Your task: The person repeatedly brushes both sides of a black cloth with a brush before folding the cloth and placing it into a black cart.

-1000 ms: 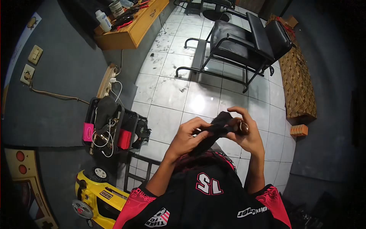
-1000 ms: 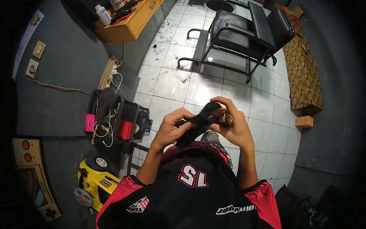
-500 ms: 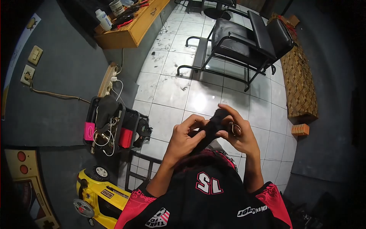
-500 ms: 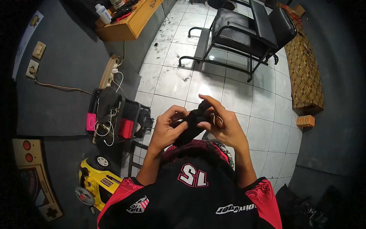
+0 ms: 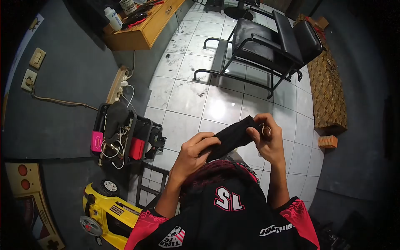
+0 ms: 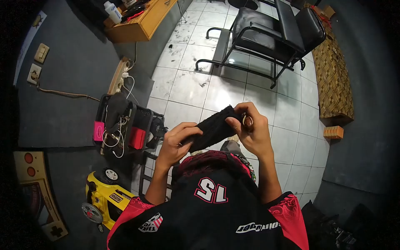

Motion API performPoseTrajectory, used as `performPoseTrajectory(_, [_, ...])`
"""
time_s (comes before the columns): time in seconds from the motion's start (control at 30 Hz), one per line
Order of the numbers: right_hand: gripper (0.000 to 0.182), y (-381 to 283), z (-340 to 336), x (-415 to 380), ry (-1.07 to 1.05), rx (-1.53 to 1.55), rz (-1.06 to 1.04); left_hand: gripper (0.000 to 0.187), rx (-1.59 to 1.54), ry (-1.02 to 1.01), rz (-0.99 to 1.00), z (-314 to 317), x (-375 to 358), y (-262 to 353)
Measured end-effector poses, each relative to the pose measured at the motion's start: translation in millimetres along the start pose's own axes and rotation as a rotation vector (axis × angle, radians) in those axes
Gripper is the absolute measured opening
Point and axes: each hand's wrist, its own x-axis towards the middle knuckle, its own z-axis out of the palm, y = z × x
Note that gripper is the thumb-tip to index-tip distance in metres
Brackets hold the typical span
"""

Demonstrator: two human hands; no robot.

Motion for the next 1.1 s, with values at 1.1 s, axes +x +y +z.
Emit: performPoseTrajectory(1.1, [0.025, -13.8, 76.2, 9.9, -0.699, 0.415, 0.205, 0.044, -0.222, 0.66, -0.219, -46.4, -52.1, -5.3])
